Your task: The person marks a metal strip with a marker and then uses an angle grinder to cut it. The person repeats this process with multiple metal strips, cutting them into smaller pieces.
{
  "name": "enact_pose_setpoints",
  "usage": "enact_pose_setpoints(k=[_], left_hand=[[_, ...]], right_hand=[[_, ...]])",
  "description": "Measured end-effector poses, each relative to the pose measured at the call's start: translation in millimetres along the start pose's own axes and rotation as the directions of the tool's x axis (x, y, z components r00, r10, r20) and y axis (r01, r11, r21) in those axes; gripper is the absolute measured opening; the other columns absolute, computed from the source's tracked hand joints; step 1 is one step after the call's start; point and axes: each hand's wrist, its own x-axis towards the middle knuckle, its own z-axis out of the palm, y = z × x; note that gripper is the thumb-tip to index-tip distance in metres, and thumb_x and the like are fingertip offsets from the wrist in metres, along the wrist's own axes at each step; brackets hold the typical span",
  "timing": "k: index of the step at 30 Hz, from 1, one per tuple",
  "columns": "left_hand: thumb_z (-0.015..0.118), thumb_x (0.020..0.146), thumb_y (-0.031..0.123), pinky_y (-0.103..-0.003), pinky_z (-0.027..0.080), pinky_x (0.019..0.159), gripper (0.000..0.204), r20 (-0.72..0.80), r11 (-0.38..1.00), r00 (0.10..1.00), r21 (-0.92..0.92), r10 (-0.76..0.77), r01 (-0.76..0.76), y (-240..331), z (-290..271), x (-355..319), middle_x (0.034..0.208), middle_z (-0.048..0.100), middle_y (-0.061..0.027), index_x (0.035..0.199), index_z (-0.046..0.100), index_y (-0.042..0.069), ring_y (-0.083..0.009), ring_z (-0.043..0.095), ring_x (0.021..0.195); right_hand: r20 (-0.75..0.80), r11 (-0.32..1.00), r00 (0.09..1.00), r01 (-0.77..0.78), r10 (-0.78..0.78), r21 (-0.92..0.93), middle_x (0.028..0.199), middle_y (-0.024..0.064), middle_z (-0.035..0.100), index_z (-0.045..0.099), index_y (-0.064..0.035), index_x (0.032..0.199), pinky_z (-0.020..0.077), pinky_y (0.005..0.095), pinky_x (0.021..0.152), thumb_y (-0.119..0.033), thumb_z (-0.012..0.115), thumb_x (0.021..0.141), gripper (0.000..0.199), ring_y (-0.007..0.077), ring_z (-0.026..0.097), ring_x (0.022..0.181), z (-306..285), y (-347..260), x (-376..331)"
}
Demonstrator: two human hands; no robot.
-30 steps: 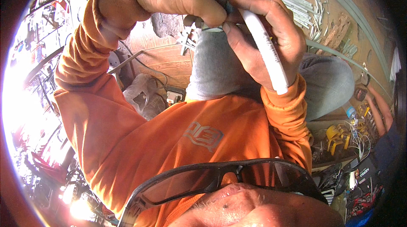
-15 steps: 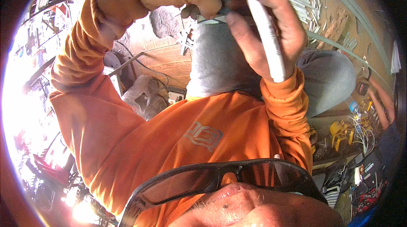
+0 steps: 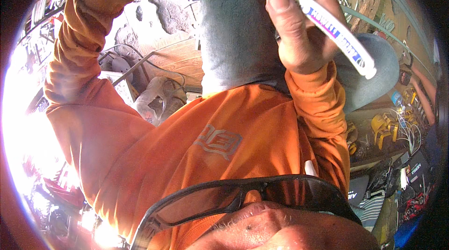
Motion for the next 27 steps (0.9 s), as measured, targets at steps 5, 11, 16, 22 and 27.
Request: enact_pose_setpoints(k=[5, 11, 16, 22, 27], left_hand=[[0.073, 0.078, 0.013, -0.024, 0.051, 0.062, 0.018, -0.071, 0.999, 0.997, 0.051, 0.008, -0.005, 1.5, 1.1, -0.7, 0.075, 0.072, -0.0066, 0.089, 0.076, -0.002, -0.013, 0.065, 0.066], [0.073, 0.079, 0.012, -0.022, 0.05, 0.059, 0.016, 0.0, 0.999, 0.999, 0.008, 0.034, -0.034, -2.2, -2.9, 2.5, 0.072, 0.07, -0.0057, 0.087, 0.076, -0.001, -0.0117, 0.064, 0.063], [0.074, 0.079, 0.012, -0.023, 0.049, 0.06, 0.016, -0.002, 0.995, 0.995, -0.031, 0.095, -0.095, -9.2, -3.4, 6.1, 0.072, 0.07, -0.0062, 0.087, 0.076, -0.002, -0.0118, 0.064, 0.064], [0.074, 0.079, 0.011, -0.023, 0.051, 0.061, 0.016, 0.024, 0.992, 0.993, -0.061, 0.116, -0.115, -8.8, -4.1, 9.0, 0.073, 0.071, -0.0071, 0.088, 0.076, -0.002, -0.0122, 0.065, 0.065], [0.074, 0.079, 0.011, -0.024, 0.051, 0.061, 0.016, 0.01, 0.99, 0.993, -0.086, 0.115, -0.114, -10.8, -4.5, 9.0, 0.073, 0.071, -0.0069, 0.088, 0.076, -0.002, -0.0125, 0.065, 0.065]], right_hand=[[0.093, 0.956, 0.96, -0.274, 0.265, 0.103, 0.09, 0.0099, 0.069, 0.06, 0.0037, 0.116, 0.0516, 0.0247, 0.072, -0.003, 0.067, 0.093, 0.025, 0.0127, 0.064, 0.079, -1.5, -8.2, -28.9], [0.085, 0.945, 0.947, -0.316, 0.309, 0.081, 0.088, 0.0064, 0.067, 0.058, 0.003, 0.111, 0.0496, 0.0209, 0.068, -0.004, 0.069, 0.092, 0.023, 0.0074, 0.06, 0.074, 2.4, -5.0, -44.8], [0.051, 0.936, 0.944, -0.33, 0.326, 0.12, 0.089, 0.0073, 0.068, 0.058, 0.0031, 0.111, 0.0502, 0.0212, 0.07, -0.005, 0.069, 0.092, 0.024, 0.0084, 0.061, 0.075, 2.8, 0.0, -45.2], [-0.035, 0.918, 0.93, -0.353, 0.365, 0.183, 0.093, 0.0123, 0.07, 0.056, 0.0037, 0.116, 0.052, 0.0224, 0.07, -0.007, 0.067, 0.093, 0.028, 0.011, 0.065, 0.077, 1.6, 8.7, -51.5], [-0.011, 0.897, 0.913, -0.398, 0.408, 0.193, 0.093, 0.0135, 0.07, 0.055, 0.0037, 0.118, 0.053, 0.0229, 0.07, -0.01, 0.067, 0.094, 0.03, 0.0129, 0.066, 0.077, -4.4, 11.2, -49.9]])
